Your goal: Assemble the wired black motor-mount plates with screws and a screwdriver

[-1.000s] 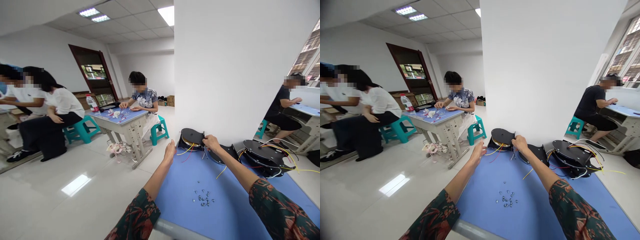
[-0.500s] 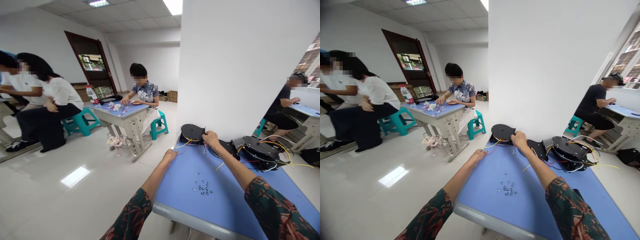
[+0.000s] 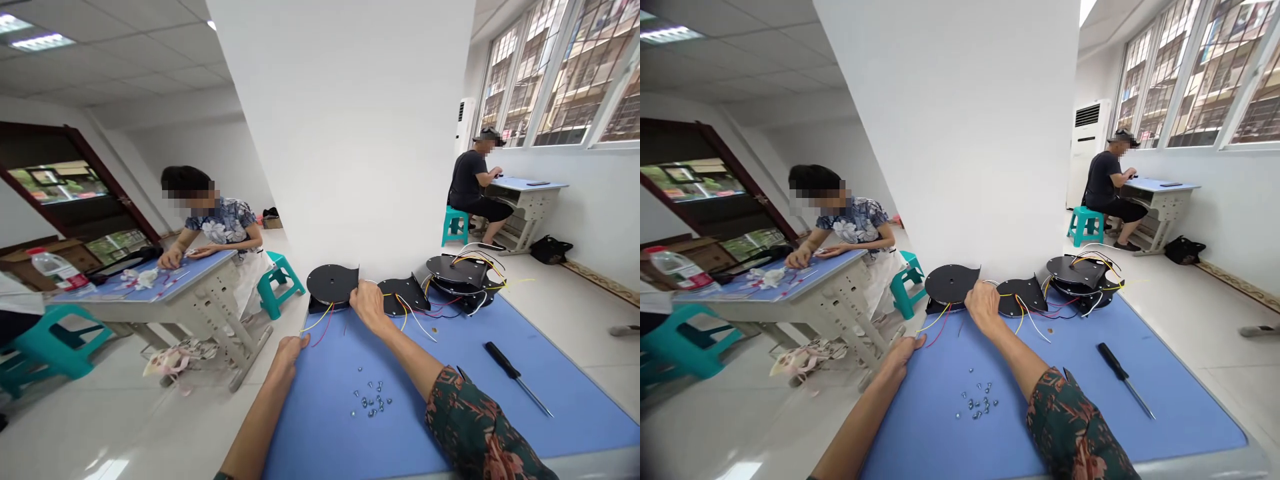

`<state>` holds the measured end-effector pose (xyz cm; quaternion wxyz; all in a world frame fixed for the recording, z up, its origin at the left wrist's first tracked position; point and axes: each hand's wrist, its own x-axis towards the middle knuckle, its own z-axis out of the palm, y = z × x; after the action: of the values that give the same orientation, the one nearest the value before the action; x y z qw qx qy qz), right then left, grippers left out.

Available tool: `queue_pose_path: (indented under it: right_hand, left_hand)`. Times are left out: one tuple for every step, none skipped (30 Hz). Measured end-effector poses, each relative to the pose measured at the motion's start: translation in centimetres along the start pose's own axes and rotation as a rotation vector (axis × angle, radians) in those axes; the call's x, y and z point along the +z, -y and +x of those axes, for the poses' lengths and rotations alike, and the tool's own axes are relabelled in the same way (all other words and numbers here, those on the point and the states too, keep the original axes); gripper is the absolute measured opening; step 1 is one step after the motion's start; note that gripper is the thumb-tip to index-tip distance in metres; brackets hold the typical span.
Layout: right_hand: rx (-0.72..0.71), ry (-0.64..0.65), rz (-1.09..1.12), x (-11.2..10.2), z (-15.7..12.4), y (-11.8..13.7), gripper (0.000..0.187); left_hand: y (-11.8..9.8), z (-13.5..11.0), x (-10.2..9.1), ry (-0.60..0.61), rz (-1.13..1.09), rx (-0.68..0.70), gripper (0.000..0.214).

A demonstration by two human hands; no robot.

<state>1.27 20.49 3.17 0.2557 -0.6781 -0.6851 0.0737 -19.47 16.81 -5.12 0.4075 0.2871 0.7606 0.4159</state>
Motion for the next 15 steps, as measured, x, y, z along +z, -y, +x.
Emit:
queue_pose_path:
  right_hand:
    - [-0.005, 0.001, 0.001, 0.01, 0.13, -0.05, 0.032]
    - [-0.008, 0.002, 0.001, 0.00, 0.26, -0.08, 0.031]
    - [-0.007, 0.003, 0.001, -0.02, 0.40, -0.08, 0.031]
    - [-0.005, 0.004, 0.000, -0.06, 0.51, -0.07, 0.031]
    - [-0.002, 0.006, -0.002, -0.09, 0.61, -0.04, 0.031]
    - [0.002, 0.008, -0.004, -0.13, 0.67, -0.01, 0.031]
    - [0.006, 0.011, -0.006, -0.17, 0.70, 0.01, 0.031]
    - [0.008, 0.016, -0.008, -0.21, 0.69, 0.02, 0.031]
    - [0.011, 0.021, -0.011, -0.27, 0.66, 0.02, 0.031]
    - [0.012, 0.027, -0.014, -0.35, 0.62, -0.01, 0.031]
    - [0.015, 0.033, -0.018, -0.43, 0.56, -0.05, 0.032]
    - [0.016, 0.038, -0.022, -0.52, 0.52, -0.11, 0.033]
    - [0.018, 0.044, -0.026, -0.62, 0.49, -0.19, 0.034]
    - [0.020, 0.050, -0.030, -0.72, 0.51, -0.30, 0.035]
    - [0.019, 0.056, -0.034, -0.82, 0.59, -0.43, 0.036]
  left_hand:
    - [-0.14, -0.01, -0.02, -0.003, 0.003, -0.004, 0.018]
    - [-0.27, -0.02, -0.03, -0.007, 0.008, -0.005, 0.018]
    - [-0.39, -0.04, -0.05, -0.012, 0.010, -0.009, 0.018]
    - [-0.50, -0.08, -0.06, -0.010, 0.010, -0.018, 0.018]
    - [-0.60, -0.13, -0.07, -0.002, 0.009, -0.031, 0.018]
    - [-0.70, -0.20, -0.07, 0.009, 0.012, -0.038, 0.017]
    - [-0.79, -0.29, -0.06, 0.020, 0.018, -0.039, 0.016]
    - [-0.86, -0.39, -0.03, 0.028, 0.025, -0.031, 0.016]
    - [-0.90, -0.49, 0.01, 0.034, 0.034, -0.018, 0.015]
    - [-0.91, -0.59, 0.05, 0.037, 0.042, 0.000, 0.015]
    - [-0.87, -0.67, 0.10, 0.039, 0.047, 0.021, 0.014]
    - [-0.80, -0.73, 0.14, 0.046, 0.048, 0.038, 0.014]
    - [-0.69, -0.74, 0.18, 0.055, 0.047, 0.051, 0.014]
    - [-0.56, -0.71, 0.21, 0.064, 0.049, 0.068, 0.015]
    - [-0.43, -0.64, 0.23, 0.072, 0.051, 0.087, 0.015]
